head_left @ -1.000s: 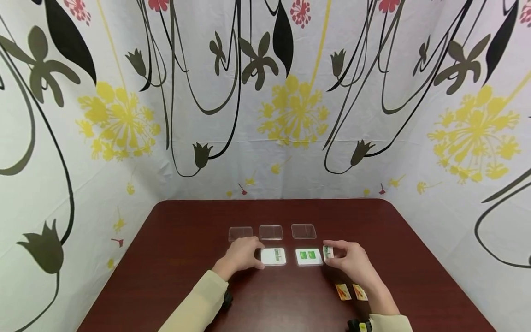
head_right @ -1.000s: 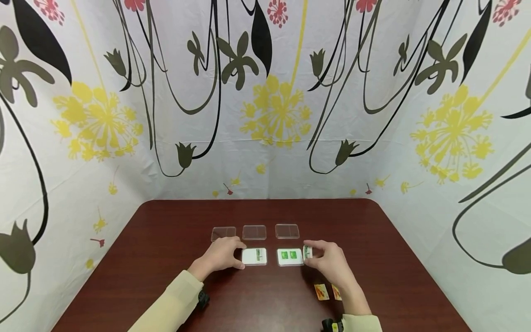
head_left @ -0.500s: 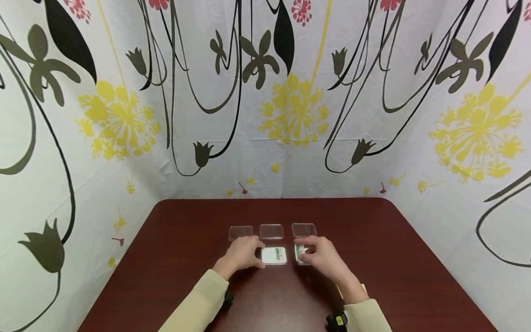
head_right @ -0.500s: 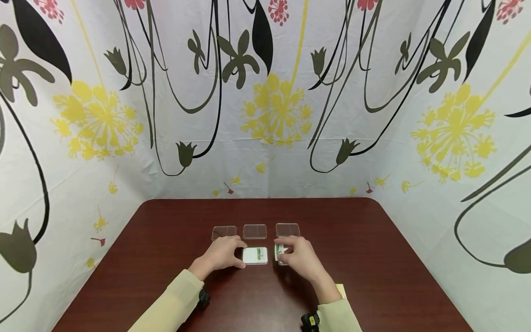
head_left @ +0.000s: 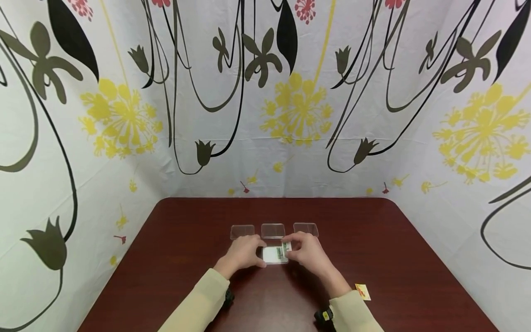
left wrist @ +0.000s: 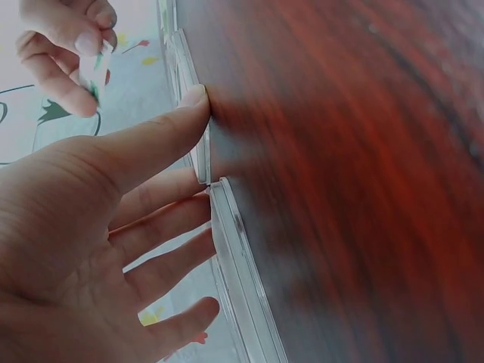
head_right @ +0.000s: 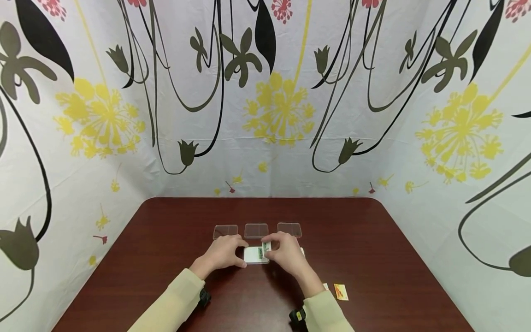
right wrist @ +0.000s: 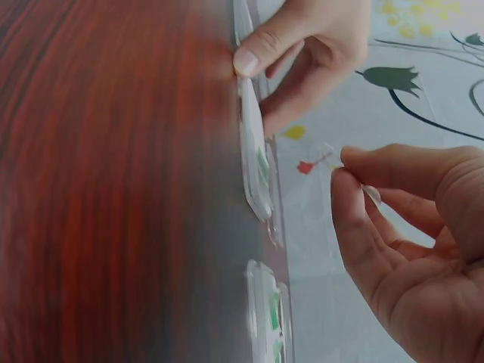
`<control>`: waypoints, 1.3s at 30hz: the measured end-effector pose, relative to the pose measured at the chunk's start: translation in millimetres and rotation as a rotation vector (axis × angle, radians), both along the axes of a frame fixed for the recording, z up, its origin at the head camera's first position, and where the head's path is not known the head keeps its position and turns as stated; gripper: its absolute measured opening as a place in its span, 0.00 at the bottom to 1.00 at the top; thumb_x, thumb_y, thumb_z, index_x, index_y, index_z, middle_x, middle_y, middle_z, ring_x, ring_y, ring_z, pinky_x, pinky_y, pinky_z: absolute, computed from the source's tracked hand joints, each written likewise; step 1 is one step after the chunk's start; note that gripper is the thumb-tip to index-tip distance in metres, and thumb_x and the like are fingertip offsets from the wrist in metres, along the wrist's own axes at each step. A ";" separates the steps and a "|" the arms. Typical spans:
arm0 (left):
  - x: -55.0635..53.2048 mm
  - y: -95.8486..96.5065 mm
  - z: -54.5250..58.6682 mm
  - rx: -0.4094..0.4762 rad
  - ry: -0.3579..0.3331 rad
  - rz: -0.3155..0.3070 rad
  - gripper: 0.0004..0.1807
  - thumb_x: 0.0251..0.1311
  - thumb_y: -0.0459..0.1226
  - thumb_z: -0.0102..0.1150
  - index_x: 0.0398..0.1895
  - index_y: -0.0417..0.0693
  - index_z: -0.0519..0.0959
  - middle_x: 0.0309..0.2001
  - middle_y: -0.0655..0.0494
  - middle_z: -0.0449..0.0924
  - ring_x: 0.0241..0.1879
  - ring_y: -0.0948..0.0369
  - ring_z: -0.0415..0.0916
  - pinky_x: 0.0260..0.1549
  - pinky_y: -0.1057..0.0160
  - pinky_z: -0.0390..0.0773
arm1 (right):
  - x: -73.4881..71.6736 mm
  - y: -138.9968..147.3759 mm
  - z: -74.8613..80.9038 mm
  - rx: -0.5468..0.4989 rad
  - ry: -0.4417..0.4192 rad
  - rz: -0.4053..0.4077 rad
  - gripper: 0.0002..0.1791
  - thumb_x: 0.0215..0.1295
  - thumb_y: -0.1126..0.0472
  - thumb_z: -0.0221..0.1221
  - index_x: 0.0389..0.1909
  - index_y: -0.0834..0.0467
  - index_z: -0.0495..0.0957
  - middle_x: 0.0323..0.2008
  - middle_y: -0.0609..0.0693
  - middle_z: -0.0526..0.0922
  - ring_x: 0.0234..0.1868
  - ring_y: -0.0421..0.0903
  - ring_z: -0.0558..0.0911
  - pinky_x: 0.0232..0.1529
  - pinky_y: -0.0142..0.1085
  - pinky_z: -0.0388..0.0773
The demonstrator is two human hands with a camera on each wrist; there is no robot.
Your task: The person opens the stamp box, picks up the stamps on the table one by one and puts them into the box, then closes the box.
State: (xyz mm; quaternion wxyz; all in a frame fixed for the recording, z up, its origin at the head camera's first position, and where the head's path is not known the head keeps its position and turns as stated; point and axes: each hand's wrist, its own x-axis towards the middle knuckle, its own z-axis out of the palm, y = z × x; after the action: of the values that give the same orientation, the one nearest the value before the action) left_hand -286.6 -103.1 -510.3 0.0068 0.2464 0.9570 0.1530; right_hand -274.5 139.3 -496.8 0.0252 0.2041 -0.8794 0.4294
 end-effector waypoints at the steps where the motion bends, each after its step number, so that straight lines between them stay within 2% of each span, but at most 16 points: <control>1: 0.1 0.2 0.4 -0.002 0.002 -0.001 0.31 0.49 0.55 0.77 0.56 0.53 0.85 0.48 0.58 0.82 0.44 0.57 0.79 0.43 0.55 0.79 | -0.5 -1.7 -0.4 0.011 0.006 -0.011 0.19 0.52 0.68 0.72 0.46 0.51 0.88 0.38 0.47 0.82 0.27 0.41 0.80 0.25 0.36 0.77; 4: 0.4 0.6 1.2 -0.008 0.003 0.001 0.31 0.49 0.55 0.77 0.56 0.54 0.85 0.48 0.58 0.82 0.43 0.58 0.79 0.43 0.55 0.79 | -1.7 -6.6 -1.0 0.031 0.022 -0.012 0.18 0.52 0.68 0.72 0.46 0.55 0.88 0.39 0.47 0.84 0.30 0.40 0.80 0.28 0.35 0.78; 11: 0.2 0.9 3.2 0.004 -0.001 0.011 0.31 0.49 0.54 0.77 0.56 0.53 0.85 0.48 0.58 0.82 0.43 0.58 0.80 0.41 0.56 0.79 | -4.3 -17.4 1.9 0.071 0.068 0.007 0.17 0.52 0.69 0.71 0.45 0.57 0.89 0.35 0.46 0.85 0.32 0.41 0.79 0.31 0.35 0.77; 19: 0.3 -0.8 2.0 0.020 0.011 0.009 0.30 0.48 0.54 0.78 0.55 0.53 0.85 0.48 0.57 0.83 0.41 0.58 0.80 0.40 0.56 0.80 | -8.2 -28.6 -1.7 0.091 0.047 0.025 0.17 0.54 0.70 0.70 0.46 0.57 0.89 0.42 0.48 0.87 0.35 0.41 0.81 0.31 0.35 0.78; 28: -1.9 -2.9 0.7 0.057 -0.027 0.005 0.29 0.48 0.54 0.78 0.53 0.56 0.86 0.49 0.58 0.83 0.43 0.59 0.80 0.42 0.56 0.79 | -11.3 -40.1 -1.3 0.134 0.027 0.001 0.15 0.51 0.68 0.72 0.42 0.56 0.89 0.36 0.46 0.87 0.30 0.41 0.77 0.31 0.36 0.76; 34: -1.8 -4.2 1.3 0.081 -0.037 0.012 0.28 0.48 0.54 0.78 0.53 0.56 0.86 0.49 0.59 0.84 0.45 0.59 0.80 0.43 0.55 0.80 | -14.2 -46.3 -3.2 0.156 0.028 0.020 0.15 0.50 0.69 0.71 0.41 0.57 0.89 0.35 0.47 0.87 0.29 0.41 0.77 0.30 0.35 0.76; 39: -1.6 -5.7 0.8 0.078 -0.027 0.013 0.28 0.49 0.53 0.78 0.53 0.56 0.86 0.49 0.59 0.83 0.45 0.58 0.81 0.43 0.54 0.80 | -15.6 -52.3 -3.7 0.185 0.052 0.043 0.16 0.46 0.71 0.68 0.39 0.59 0.89 0.27 0.45 0.84 0.23 0.39 0.74 0.25 0.34 0.73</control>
State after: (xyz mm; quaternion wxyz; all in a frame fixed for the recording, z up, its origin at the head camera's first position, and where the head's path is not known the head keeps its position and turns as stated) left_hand -288.2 -108.9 -509.6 0.0090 0.2381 0.9517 0.1935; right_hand -290.0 87.0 -500.5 0.0199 0.2353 -0.9097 0.3415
